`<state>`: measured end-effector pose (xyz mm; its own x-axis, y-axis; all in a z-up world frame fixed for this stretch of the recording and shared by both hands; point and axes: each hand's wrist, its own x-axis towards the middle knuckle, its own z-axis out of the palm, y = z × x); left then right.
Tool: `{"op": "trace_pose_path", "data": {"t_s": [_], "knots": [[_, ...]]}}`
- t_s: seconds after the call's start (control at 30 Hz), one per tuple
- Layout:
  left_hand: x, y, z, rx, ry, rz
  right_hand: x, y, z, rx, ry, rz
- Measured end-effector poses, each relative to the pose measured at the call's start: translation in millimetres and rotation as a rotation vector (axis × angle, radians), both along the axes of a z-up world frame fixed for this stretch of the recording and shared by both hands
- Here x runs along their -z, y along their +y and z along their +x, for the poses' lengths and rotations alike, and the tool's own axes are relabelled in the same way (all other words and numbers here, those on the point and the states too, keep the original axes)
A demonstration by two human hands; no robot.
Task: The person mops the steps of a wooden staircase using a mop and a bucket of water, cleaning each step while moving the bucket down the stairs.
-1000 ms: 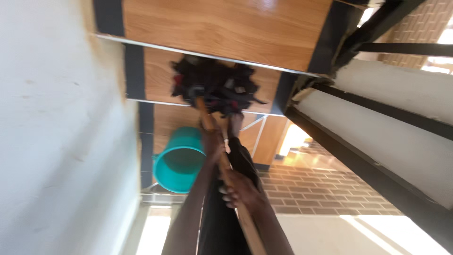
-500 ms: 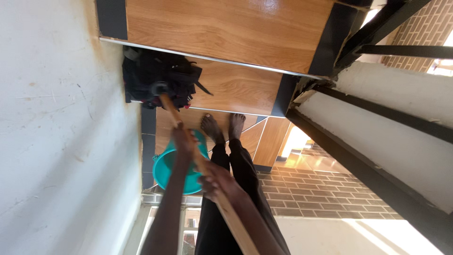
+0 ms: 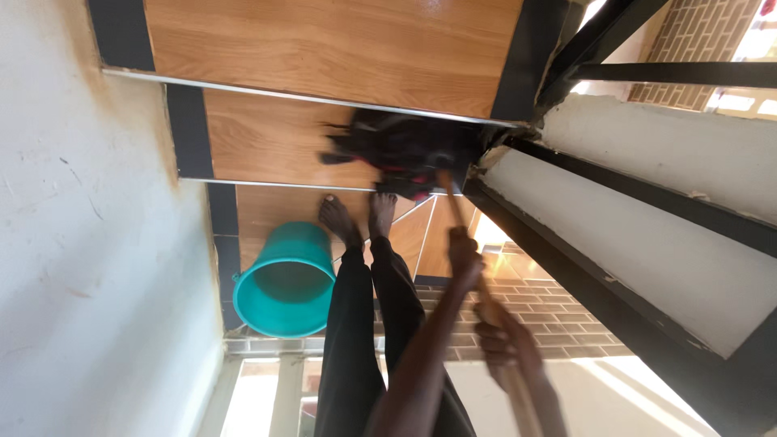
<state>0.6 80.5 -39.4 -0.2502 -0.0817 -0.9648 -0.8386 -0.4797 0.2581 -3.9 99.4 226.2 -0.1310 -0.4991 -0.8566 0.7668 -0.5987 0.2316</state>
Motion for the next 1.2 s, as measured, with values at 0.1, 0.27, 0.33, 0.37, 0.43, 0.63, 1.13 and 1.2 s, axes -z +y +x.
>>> {"op": "trace_pose_path", "data": {"t_s": [0.1, 0.27, 0.33, 0.37, 0.43, 0.63, 1.13, 1.2], "knots": [[-42, 15, -46, -0.018, -0.023, 0.078, -21, 5, -21, -0.181, -0.078, 0.392], [-67, -31, -27, -0.175, -0.049, 0.075, -33, -40, -34, -1.027, -0.036, 0.74], [-59, -75, -21, -0.26, -0.015, 0.054, -32, -70, -36, -1.026, -0.146, 0.627], [-58, -96, -13, -0.302, -0.008, 0.045, -29, -83, -35, -1.033, -0.143, 0.627], [-59, -134, -1, -0.353, -0.004, 0.037, -17, -115, -36, -0.951, -0.039, 0.42], [0, -227, 43, -0.39, 0.061, -0.135, -5, -197, -33, -1.021, -0.005, 0.259], [24, -442, 111, -0.628, 0.019, -0.306, 68, -304, 15, -0.878, 0.05, -0.145], [20, -401, 86, -0.473, 0.03, -0.303, 57, -266, 9, -0.87, 0.16, -0.189]]}}
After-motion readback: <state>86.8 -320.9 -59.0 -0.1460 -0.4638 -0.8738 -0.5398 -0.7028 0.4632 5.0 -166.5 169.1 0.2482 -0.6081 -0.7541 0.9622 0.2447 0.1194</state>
